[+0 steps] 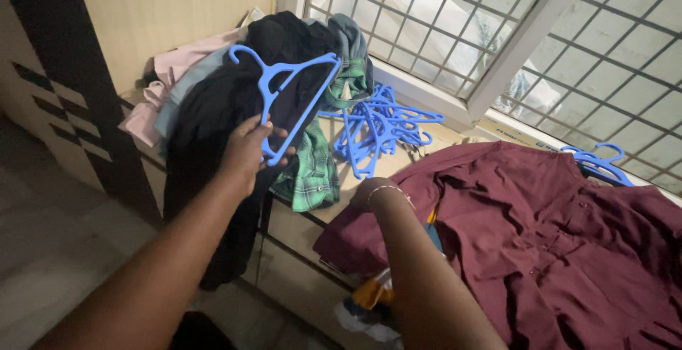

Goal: The person places several shirts and a pair of pants onto blue plastic hangers. They handle each garment one at a time, aligning the collar or waistband and securing it on the hanger before setting it aside.

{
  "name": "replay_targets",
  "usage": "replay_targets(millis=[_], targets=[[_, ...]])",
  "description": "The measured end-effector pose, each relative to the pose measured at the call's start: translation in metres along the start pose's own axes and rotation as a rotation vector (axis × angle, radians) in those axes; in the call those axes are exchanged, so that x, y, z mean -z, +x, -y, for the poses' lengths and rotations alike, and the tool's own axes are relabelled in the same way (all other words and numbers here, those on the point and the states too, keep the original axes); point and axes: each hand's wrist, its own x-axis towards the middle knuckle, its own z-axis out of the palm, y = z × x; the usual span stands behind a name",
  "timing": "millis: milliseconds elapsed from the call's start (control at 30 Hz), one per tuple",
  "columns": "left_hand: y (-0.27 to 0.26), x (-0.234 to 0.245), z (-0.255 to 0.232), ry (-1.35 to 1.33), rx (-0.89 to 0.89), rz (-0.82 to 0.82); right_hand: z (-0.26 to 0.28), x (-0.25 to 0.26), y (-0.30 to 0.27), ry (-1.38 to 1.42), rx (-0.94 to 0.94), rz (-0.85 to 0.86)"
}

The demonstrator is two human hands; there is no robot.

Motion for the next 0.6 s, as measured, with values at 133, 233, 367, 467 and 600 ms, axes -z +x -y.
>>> replay_targets(millis=[133,233,367,467,600], targets=[[0.028,-0.002,-0.002,-0.015,-0.005,0.008,-0.02,-0.008,0.0,-0.054,0.08,-0.004],[0.048,-0.011,-0.004,-0.011,-0.01,0.011,-0.031,-0.015,-0.002,-0.046,0.123,-0.028],[0.065,-0.029,-0.002,-0.07,-0.015,0.078,-0.034,-0.02,-0.006,0.036,0.141,-0.109],[0.075,-0.049,0.004,-0.15,0.031,0.136,-0.033,-0.017,-0.007,0.075,0.072,-0.03],[0.088,-0.078,0.022,-0.227,0.112,0.3,-0.034,-0.016,-0.004,0.062,0.145,-0.016]])
